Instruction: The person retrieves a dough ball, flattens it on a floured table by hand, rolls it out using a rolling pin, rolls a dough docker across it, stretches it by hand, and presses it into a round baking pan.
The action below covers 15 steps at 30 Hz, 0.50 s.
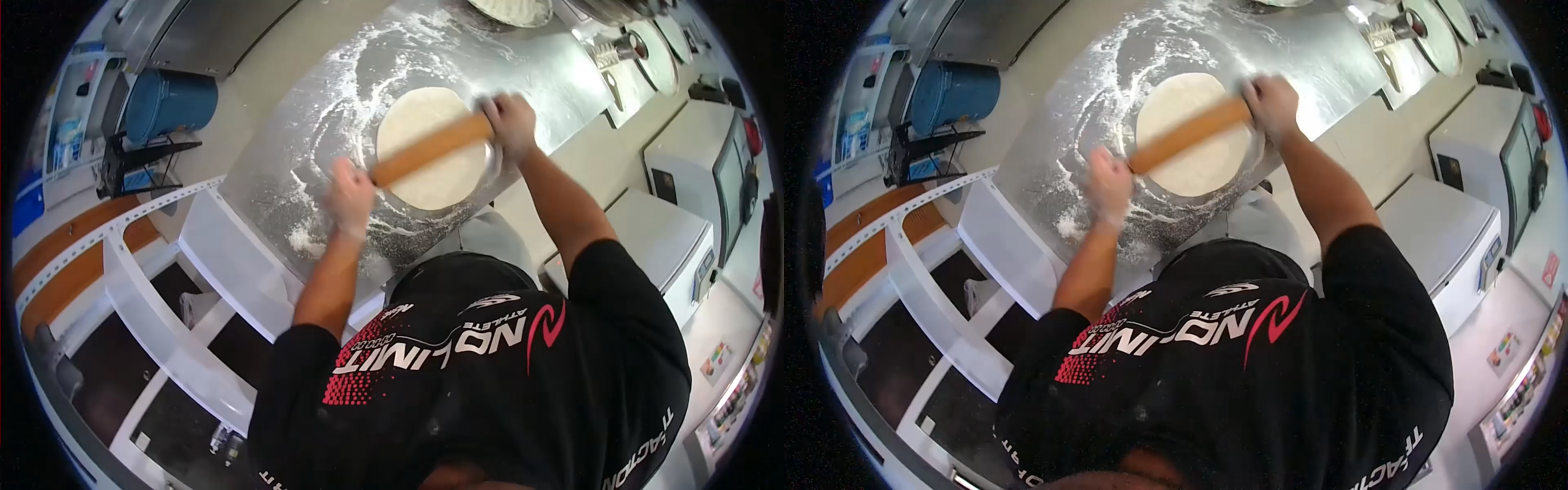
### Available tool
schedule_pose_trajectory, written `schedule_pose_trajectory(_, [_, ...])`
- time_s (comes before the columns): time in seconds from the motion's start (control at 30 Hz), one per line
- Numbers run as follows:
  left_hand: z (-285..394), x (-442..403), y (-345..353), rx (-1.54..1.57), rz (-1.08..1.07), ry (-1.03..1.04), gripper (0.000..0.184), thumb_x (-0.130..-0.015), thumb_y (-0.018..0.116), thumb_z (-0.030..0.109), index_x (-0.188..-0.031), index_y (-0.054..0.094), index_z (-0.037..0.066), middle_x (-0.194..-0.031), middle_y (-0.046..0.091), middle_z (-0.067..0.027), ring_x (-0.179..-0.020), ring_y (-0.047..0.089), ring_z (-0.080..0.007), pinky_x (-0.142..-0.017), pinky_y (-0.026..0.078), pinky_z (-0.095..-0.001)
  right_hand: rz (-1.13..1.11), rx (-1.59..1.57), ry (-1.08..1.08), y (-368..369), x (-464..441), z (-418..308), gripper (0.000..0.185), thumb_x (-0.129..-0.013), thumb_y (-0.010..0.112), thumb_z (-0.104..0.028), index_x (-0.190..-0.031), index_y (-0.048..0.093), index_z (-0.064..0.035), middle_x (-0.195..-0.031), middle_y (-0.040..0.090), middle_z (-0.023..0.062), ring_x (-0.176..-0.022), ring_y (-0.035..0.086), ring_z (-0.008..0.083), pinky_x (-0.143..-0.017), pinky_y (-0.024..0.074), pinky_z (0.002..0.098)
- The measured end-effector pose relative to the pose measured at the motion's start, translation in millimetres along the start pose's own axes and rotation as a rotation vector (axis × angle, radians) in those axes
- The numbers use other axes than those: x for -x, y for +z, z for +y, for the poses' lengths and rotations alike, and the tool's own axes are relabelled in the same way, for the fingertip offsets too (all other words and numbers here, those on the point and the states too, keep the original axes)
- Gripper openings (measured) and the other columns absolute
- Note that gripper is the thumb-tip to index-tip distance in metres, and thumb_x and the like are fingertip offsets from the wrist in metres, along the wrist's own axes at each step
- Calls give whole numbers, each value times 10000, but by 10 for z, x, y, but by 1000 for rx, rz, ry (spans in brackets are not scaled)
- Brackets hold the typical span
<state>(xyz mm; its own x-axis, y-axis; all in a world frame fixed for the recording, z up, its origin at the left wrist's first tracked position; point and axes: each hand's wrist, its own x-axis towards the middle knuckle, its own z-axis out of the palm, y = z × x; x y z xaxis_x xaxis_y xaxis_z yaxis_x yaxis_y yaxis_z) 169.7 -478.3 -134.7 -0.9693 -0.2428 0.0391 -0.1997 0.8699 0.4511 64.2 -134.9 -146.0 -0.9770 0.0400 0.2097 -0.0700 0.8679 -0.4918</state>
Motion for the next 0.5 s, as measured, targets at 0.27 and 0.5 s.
schedule_pose_trajectory(0.27, [277,960,163,27,165,-348,102,-833,645,123,-928,611,109,-709,643,-114,-586,604,-355,-578,500,-458,-125,-112,-426,61,-359,-6,155,-931,647,-232,-829,691,-123,-754,673,50,-705,631,283,-621,509,375])
schedule_pose_trajectory(0.5, [702,928,343,-44,616,-791,99,-831,657,66,-903,588,76,-703,595,-75,-574,557,-296,-579,477,-414,-354,-159,-784,1194,-1604,-1221,328,-981,544,-409,-984,745,-150,-928,742,83,-872,662,342,-765,534,436])
